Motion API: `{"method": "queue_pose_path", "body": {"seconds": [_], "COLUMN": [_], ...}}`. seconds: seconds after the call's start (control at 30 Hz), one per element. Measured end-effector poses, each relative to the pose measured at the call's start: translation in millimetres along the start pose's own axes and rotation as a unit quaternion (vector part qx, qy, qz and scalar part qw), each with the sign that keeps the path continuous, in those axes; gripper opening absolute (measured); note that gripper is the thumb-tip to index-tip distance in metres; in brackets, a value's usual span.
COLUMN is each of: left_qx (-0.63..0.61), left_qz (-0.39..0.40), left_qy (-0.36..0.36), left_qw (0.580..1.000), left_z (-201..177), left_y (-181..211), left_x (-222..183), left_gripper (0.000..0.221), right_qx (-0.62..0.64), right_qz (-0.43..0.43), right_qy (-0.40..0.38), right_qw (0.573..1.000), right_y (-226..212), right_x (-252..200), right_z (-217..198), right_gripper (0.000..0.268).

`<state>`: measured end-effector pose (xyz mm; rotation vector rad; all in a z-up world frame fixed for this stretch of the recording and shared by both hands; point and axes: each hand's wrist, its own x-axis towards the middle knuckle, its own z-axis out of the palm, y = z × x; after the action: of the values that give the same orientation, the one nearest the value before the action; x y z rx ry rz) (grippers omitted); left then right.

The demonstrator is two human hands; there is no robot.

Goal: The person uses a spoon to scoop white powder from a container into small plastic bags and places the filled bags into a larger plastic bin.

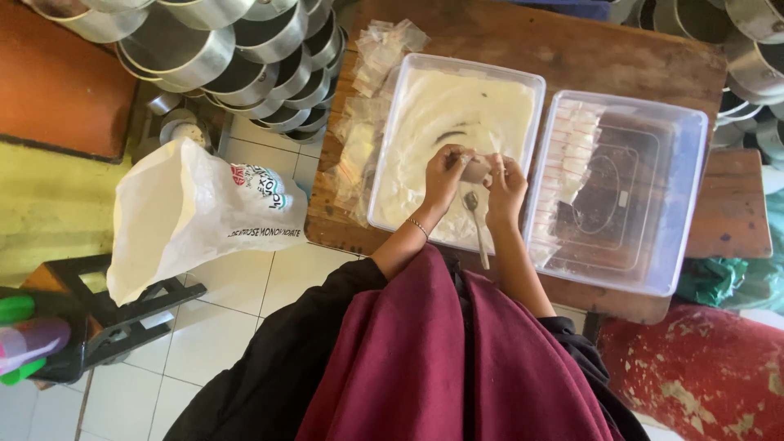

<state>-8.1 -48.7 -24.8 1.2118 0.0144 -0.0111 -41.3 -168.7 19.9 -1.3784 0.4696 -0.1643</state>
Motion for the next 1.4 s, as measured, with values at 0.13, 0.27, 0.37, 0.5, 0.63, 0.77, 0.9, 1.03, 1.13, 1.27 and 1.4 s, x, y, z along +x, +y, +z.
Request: {"method": "queue_pose_path", "body": {"seconds": [0.13,0.27,0.37,0.5,0.63,0.77,0.9,1.03,1.13,1.27,1.4], "left_qx": [0.037,0.110,0.148,0.202,0.302,0.257,0.279,0.336,0.496,0.635,0.675], "left_qz": [-0.017,-0.018,-0.030,-0.007,-0.015,-0.015,-0.055,-0.058,0.050,0.211,0.246], "left_qy": [0.013,-0.043,-0.112,-0.182,-0.192,-0.202,-0.219,-0.254,-0.369,-0.390,-0.366], "left_qw": [0.999,0.993,0.982,0.962,0.934,0.945,0.933,0.905,0.785,0.633,0.592], "left_z": [23,54,76,103,127,144,154,159,158,163,150], "left_y": [-14,-24,-50,-92,-108,-131,-134,-106,-105,-93,-135], "left_x": [-3,-13,-19,-27,-23,-26,-37,-53,-61,-61,-56], "left_gripper": [0.017,0.023,0.032,0.031,0.029,0.037,0.035,0.018,0.024,0.045,0.046], "right_qx": [-0.025,-0.041,-0.041,0.065,-0.025,-0.085,-0.126,-0.200,-0.233,-0.270,-0.301], "right_qz": [0.003,-0.031,-0.063,-0.054,0.057,0.083,0.055,0.051,0.065,0.042,0.004], "right_qy": [-0.030,0.042,0.083,0.080,0.128,0.105,0.117,0.123,0.121,0.124,0.128], "right_qw": [0.999,0.998,0.994,0.993,0.990,0.987,0.984,0.971,0.963,0.954,0.945], "right_y": [16,31,40,21,-9,0,36,72,77,107,105], "right_x": [3,5,8,2,-8,-3,19,45,52,70,74], "right_z": [-30,-67,-101,-135,-162,-193,-225,-250,-250,-252,-241], "right_gripper": [0.018,0.017,0.018,0.013,0.016,0.023,0.023,0.021,0.019,0.019,0.021]}}
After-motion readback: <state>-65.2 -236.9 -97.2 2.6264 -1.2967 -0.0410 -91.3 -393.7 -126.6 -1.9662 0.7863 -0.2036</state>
